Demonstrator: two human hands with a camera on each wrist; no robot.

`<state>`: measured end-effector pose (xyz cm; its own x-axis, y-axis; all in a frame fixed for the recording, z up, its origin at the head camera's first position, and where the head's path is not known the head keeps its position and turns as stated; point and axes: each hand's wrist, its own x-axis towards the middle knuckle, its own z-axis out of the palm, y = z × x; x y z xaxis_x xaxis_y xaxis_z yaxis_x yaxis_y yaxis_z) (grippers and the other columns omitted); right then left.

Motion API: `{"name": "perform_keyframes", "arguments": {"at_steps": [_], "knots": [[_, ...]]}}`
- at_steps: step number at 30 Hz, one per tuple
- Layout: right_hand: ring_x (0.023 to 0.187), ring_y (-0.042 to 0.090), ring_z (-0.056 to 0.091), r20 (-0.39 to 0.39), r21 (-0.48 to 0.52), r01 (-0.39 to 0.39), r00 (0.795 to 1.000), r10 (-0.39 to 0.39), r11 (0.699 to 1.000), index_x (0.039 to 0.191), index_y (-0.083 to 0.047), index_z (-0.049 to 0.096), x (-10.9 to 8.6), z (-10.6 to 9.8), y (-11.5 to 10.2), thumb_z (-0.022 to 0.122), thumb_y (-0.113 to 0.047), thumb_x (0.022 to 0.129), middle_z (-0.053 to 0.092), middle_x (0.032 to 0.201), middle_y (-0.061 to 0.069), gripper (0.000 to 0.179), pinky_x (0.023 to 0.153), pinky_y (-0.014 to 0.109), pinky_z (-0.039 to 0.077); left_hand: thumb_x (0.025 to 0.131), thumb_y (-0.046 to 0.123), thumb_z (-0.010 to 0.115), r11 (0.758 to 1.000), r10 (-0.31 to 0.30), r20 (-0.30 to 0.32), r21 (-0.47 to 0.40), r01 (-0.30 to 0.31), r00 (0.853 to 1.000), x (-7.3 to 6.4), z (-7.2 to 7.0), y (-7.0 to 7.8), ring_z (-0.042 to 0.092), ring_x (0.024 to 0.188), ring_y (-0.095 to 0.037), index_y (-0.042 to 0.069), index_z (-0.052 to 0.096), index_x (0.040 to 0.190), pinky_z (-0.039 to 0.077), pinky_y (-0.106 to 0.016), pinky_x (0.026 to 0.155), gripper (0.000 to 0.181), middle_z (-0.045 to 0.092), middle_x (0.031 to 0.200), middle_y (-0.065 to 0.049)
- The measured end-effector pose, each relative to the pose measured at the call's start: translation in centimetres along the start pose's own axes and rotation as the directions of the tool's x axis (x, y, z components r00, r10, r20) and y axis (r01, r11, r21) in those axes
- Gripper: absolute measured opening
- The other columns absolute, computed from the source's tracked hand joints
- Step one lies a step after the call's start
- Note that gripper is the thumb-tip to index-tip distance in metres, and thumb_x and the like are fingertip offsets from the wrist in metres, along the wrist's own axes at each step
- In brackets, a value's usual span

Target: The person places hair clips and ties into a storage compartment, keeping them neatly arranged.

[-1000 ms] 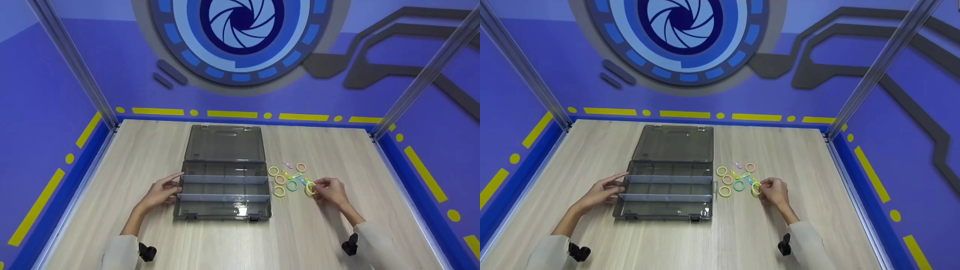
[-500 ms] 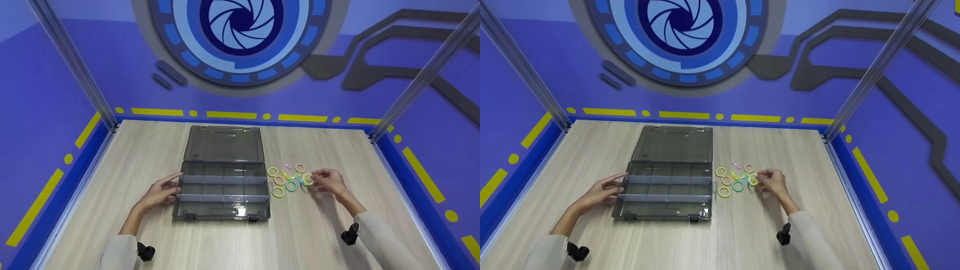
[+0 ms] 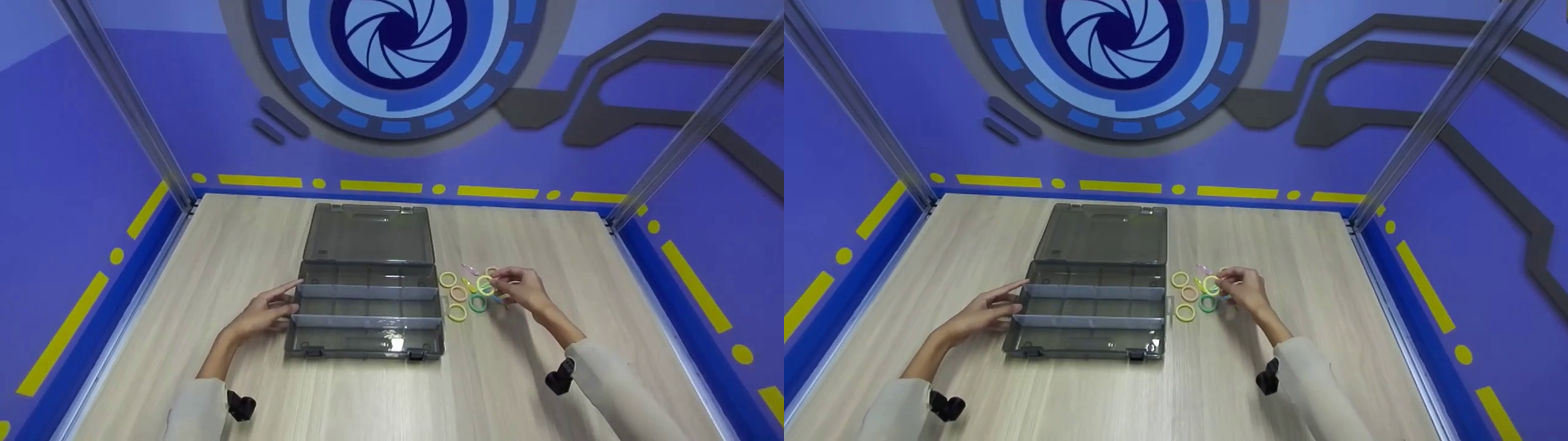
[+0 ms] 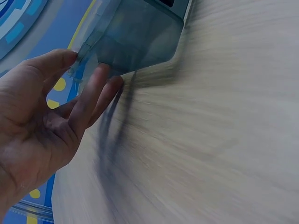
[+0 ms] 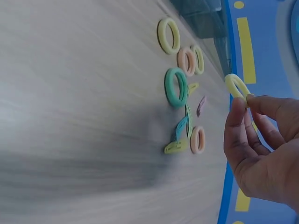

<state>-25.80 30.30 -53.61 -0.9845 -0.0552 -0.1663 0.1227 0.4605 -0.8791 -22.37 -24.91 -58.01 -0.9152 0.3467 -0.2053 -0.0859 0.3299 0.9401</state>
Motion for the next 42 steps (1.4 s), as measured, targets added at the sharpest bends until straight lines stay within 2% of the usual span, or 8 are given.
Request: {"name": "perform_keyframes", "arguments": {"at_steps": [5, 12, 18, 23, 28, 35, 42], "knots": [[0.08, 0.01, 0.071, 0.021, 0.073, 0.006, 1.0, -0.007, 0.997, 0.12, 0.011, 0.065, -0.1, 1.3, -0.9, 0.067, -0.009, 0.098, 0.07, 0.097, 0.007, 0.03, 0.066, 0.023, 0.059, 0.103, 0.017, 0.062, 1.0, 0.012, 0.003, -0.001, -0.012, 1.0, 0.2, 0.2, 0.2, 0.053, 0.073, -0.013, 0.012, 0.034, 0.16, 0.049, -0.023, 0.062, 0.064, 0.05, 0.125, -0.025], [0.082, 0.012, 0.072, 0.085, 0.187, -0.013, 0.996, -0.003, 0.982, 0.126, 0.013, 0.063, -0.1, 2.8, -2.0, 0.066, -0.008, 0.099, 0.069, 0.094, 0.002, 0.034, 0.073, 0.028, 0.062, 0.104, 0.019, 0.06, 0.999, 0.011, 0.031, -0.045, -0.01, 0.999, 0.1, 0.5, 0.1, 0.04, 0.064, -0.01, 0.011, 0.028, 0.162, 0.039, -0.023, 0.058, 0.066, 0.045, 0.13, -0.024], [0.082, 0.011, 0.072, 0.099, 0.212, -0.046, 0.995, 0.026, 0.976, 0.127, 0.012, 0.062, 0.2, 3.9, -2.5, 0.068, -0.012, 0.098, 0.071, 0.097, 0.004, 0.037, 0.07, 0.025, 0.06, 0.104, 0.021, 0.06, 0.999, 0.015, 0.025, -0.048, -0.014, 1.0, 0.4, 0.4, -0.1, 0.039, 0.063, -0.01, 0.013, 0.03, 0.162, 0.038, -0.023, 0.058, 0.066, 0.046, 0.133, -0.025], [0.081, 0.01, 0.07, 0.123, 0.251, -0.047, 0.992, 0.016, 0.967, 0.128, 0.013, 0.06, 0.5, 4.6, -2.6, 0.068, -0.011, 0.098, 0.069, 0.096, 0.002, 0.039, 0.073, 0.027, 0.062, 0.105, 0.021, 0.06, 0.998, 0.023, 0.03, -0.056, -0.022, 0.999, 0.3, 0.4, -0.3, 0.038, 0.063, -0.009, 0.012, 0.028, 0.162, 0.037, -0.023, 0.058, 0.066, 0.044, 0.132, -0.024], [0.081, 0.011, 0.072, 0.153, 0.326, -0.045, 0.988, -0.006, 0.944, 0.127, 0.016, 0.058, 0.7, 5.4, -2.6, 0.068, -0.007, 0.097, 0.071, 0.096, 0.005, 0.04, 0.079, 0.033, 0.063, 0.105, 0.022, 0.06, 0.997, 0.013, 0.03, -0.075, -0.011, 0.999, 0.3, 0.5, -0.6, 0.038, 0.064, -0.009, 0.015, 0.029, 0.162, 0.037, -0.023, 0.059, 0.066, 0.044, 0.129, -0.02], [0.08, 0.012, 0.074, 0.184, 0.384, -0.064, 0.983, -0.008, 0.921, 0.126, 0.015, 0.059, 0.9, 6.6, -3.1, 0.071, -0.006, 0.095, 0.074, 0.095, 0.006, 0.039, 0.075, 0.029, 0.062, 0.104, 0.023, 0.061, 0.997, 0.016, 0.026, -0.073, -0.014, 1.0, 0.2, 0.4, -0.7, 0.039, 0.064, -0.011, 0.014, 0.03, 0.162, 0.037, -0.023, 0.058, 0.066, 0.045, 0.132, -0.023], [0.076, 0.012, 0.073, 0.211, 0.419, -0.07, 0.977, -0.023, 0.905, 0.122, 0.014, 0.061, 1.0, 8.1, -3.7, 0.068, -0.001, 0.095, 0.073, 0.087, 0.002, 0.031, 0.071, 0.025, 0.062, 0.105, 0.02, 0.059, 0.993, 0.032, 0.052, -0.113, -0.026, 0.998, -0.1, 0.1, -1.0, 0.038, 0.065, -0.008, 0.011, 0.027, 0.163, 0.037, -0.022, 0.059, 0.067, 0.046, 0.118, -0.015]]}}
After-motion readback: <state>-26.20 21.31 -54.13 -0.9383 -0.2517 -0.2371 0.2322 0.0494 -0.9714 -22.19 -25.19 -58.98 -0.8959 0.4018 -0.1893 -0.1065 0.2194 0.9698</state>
